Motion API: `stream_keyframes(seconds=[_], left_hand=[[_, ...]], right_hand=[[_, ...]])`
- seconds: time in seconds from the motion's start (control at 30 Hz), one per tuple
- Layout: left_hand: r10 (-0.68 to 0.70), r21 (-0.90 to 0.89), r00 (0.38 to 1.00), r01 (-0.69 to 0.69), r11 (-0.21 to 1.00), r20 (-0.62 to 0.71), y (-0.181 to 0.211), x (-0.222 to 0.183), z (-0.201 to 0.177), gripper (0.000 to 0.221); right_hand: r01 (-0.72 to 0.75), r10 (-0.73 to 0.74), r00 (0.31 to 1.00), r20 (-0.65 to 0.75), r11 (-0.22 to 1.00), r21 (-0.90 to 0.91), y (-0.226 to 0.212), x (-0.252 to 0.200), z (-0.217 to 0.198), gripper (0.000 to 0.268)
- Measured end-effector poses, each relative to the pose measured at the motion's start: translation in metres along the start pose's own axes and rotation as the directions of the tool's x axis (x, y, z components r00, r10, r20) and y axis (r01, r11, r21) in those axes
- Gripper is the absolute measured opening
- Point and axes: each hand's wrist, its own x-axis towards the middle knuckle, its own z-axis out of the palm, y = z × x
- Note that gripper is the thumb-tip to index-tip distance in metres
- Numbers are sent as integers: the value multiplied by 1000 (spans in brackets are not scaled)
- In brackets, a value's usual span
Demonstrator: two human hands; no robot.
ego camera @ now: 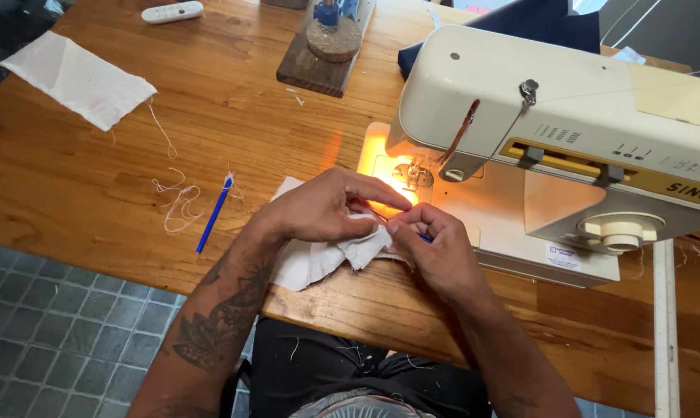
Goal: Sewing a piece of white fabric using a sewing machine and trimming threads with snips
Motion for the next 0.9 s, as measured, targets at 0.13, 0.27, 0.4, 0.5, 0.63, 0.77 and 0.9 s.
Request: stream_keyframes(seconds=[0.13,0.27,0.4,0.5,0.63,0.77,0.9], left_hand=[[-30,45,1000,30,999,-2,-1,-1,-5,50],[-203,84,977,208,975,-67,12,3,-16,35],[-428,153,903,418,896,44,34,6,-13,34],[-518,208,854,517,830,-51,55,11,-3,30],[-413,156,908,419,894,-69,23,10,11,24],[-145,247,989,136,960,18,15,13,24,37],[-44,522,999,27,852,20,15,17,24,12]], right_hand=[[9,-10,1000,-13,999,-54,2,-5,-6,22],[-38,-5,995,-102,911,-410,9,-24,-12,28],[-38,-30,991,-132,875,-483,13,-61,-8,22],[17,-83,984,-156,923,-384,28,-64,-9,22],[-59,-9,980,-201,943,-327,28,-63,-12,24],[-112,61,983,-174,949,-296,-1,-61,-11,20],[-282,263,956,-130,946,-158,-10,-53,-19,19]])
